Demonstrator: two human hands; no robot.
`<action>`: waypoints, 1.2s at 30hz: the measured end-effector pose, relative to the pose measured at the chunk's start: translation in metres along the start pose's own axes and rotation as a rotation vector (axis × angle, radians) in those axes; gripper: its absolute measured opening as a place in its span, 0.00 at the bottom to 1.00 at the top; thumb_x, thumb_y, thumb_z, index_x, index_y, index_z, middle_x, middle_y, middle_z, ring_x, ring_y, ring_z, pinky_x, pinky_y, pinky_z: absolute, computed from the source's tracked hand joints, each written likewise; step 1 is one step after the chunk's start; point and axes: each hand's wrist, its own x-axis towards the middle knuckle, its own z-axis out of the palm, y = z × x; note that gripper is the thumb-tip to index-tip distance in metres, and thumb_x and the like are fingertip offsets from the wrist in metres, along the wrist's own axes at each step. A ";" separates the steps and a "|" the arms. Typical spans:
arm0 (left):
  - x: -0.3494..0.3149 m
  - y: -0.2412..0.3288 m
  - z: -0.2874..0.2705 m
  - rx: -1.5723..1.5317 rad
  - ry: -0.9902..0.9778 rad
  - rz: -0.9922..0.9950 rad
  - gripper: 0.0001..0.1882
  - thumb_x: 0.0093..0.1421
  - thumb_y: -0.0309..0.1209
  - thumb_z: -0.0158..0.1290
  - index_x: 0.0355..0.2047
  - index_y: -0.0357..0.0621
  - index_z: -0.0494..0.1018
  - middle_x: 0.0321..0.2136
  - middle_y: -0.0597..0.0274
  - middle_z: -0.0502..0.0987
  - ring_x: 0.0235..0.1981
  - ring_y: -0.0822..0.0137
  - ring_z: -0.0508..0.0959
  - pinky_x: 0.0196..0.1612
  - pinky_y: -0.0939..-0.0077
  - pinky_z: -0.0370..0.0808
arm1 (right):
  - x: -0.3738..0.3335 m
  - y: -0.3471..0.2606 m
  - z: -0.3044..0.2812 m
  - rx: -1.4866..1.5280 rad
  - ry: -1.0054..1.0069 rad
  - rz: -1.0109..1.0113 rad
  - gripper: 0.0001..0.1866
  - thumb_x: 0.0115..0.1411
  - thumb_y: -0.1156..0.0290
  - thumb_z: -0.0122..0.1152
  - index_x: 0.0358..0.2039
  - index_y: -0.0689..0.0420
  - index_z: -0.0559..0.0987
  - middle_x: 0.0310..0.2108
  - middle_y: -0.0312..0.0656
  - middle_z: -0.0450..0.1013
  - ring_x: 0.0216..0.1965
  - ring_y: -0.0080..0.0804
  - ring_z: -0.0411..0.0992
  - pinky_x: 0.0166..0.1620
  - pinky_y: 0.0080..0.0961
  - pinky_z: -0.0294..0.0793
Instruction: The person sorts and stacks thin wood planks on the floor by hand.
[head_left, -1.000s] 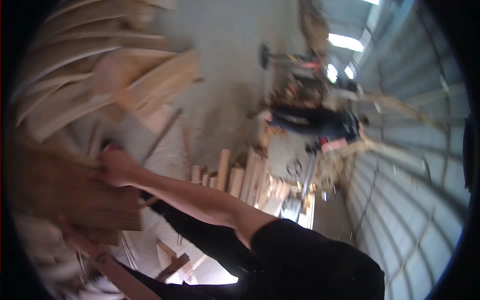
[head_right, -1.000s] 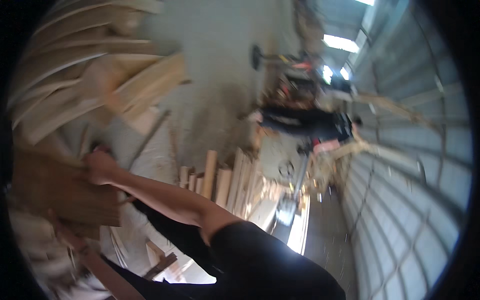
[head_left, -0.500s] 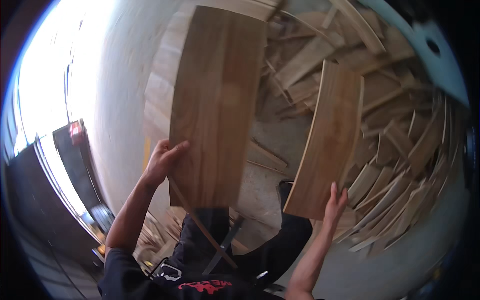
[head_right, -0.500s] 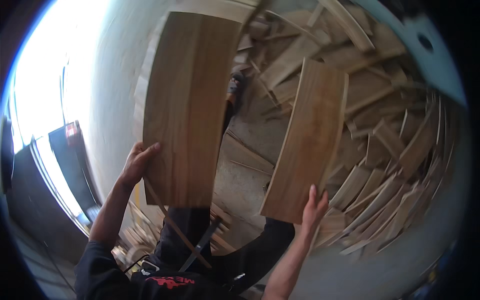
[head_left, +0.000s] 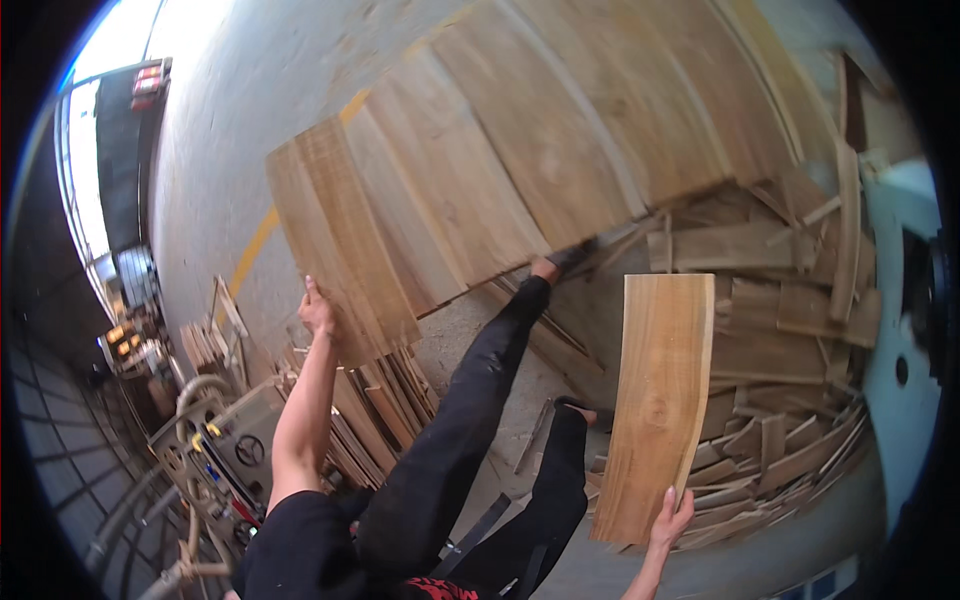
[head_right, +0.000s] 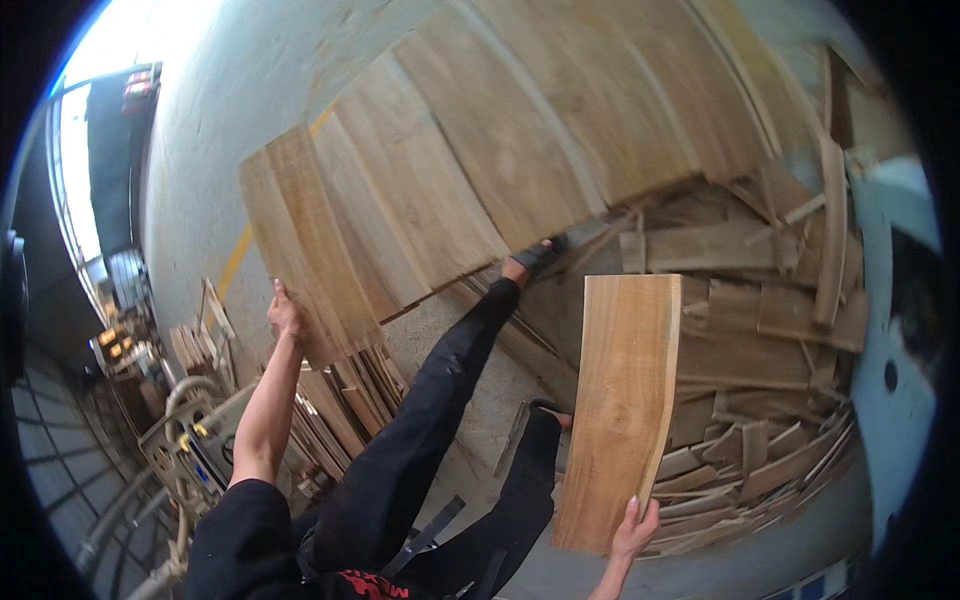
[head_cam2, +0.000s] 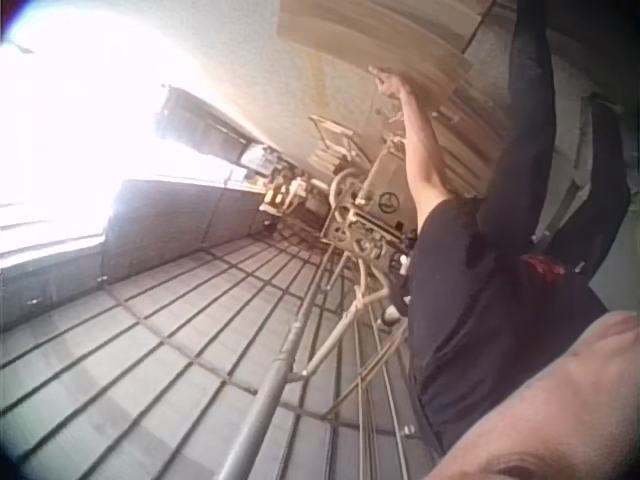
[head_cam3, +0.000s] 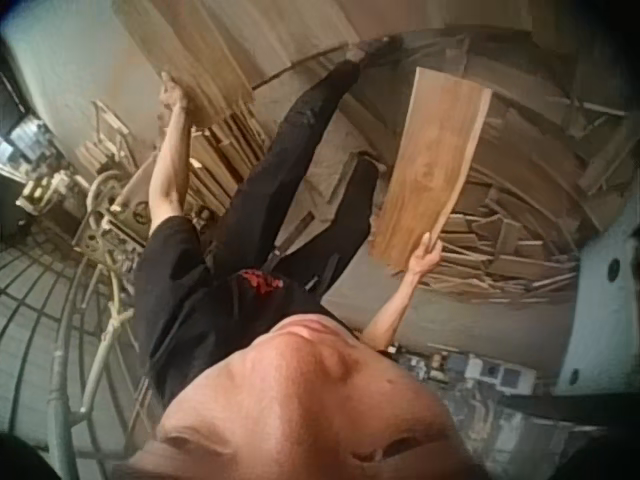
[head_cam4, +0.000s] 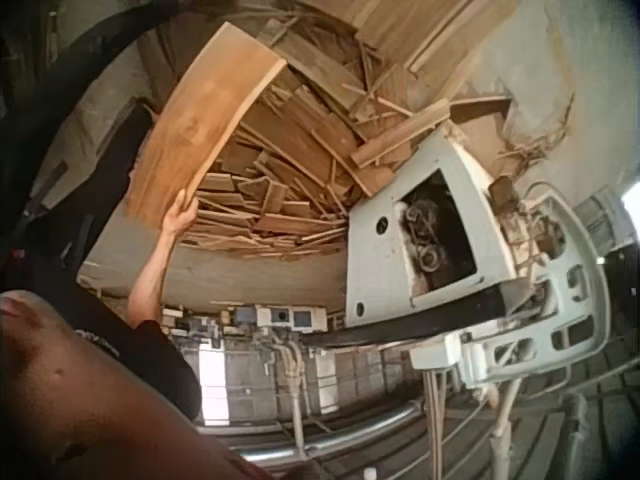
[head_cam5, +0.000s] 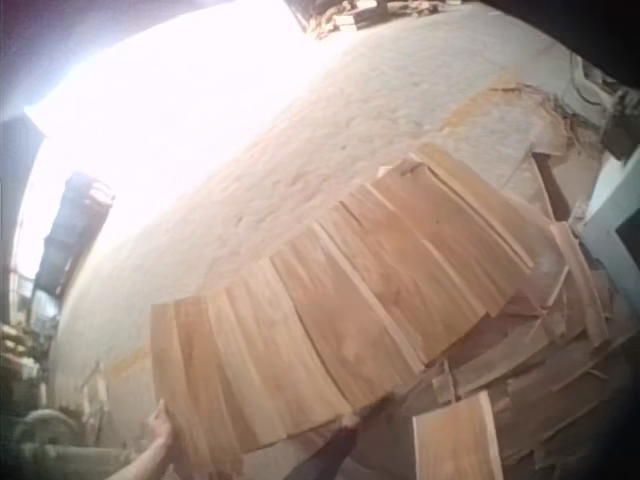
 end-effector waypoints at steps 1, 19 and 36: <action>0.009 -0.017 0.006 0.020 0.019 -0.030 0.31 0.61 0.58 0.50 0.27 0.36 0.79 0.21 0.63 0.78 0.24 0.70 0.73 0.30 0.71 0.71 | 0.009 -0.015 0.003 -0.030 -0.020 -0.019 0.14 0.64 0.64 0.54 0.33 0.65 0.72 0.26 0.50 0.72 0.29 0.41 0.69 0.36 0.36 0.68; 0.043 -0.100 0.146 -0.248 -0.092 -0.283 0.26 0.63 0.54 0.52 0.33 0.38 0.73 0.30 0.60 0.76 0.34 0.71 0.71 0.42 0.74 0.69 | 0.113 -0.346 0.073 0.208 -0.357 -0.232 0.23 0.65 0.60 0.48 0.53 0.65 0.69 0.47 0.43 0.70 0.49 0.30 0.66 0.55 0.27 0.59; 0.087 -0.094 0.098 -0.031 -0.305 -0.223 0.33 0.62 0.48 0.52 0.56 0.32 0.66 0.49 0.43 0.75 0.54 0.55 0.73 0.58 0.66 0.67 | 0.038 -0.450 0.403 -0.021 -0.653 -0.490 0.15 0.60 0.62 0.60 0.38 0.62 0.73 0.28 0.54 0.76 0.31 0.48 0.78 0.34 0.38 0.74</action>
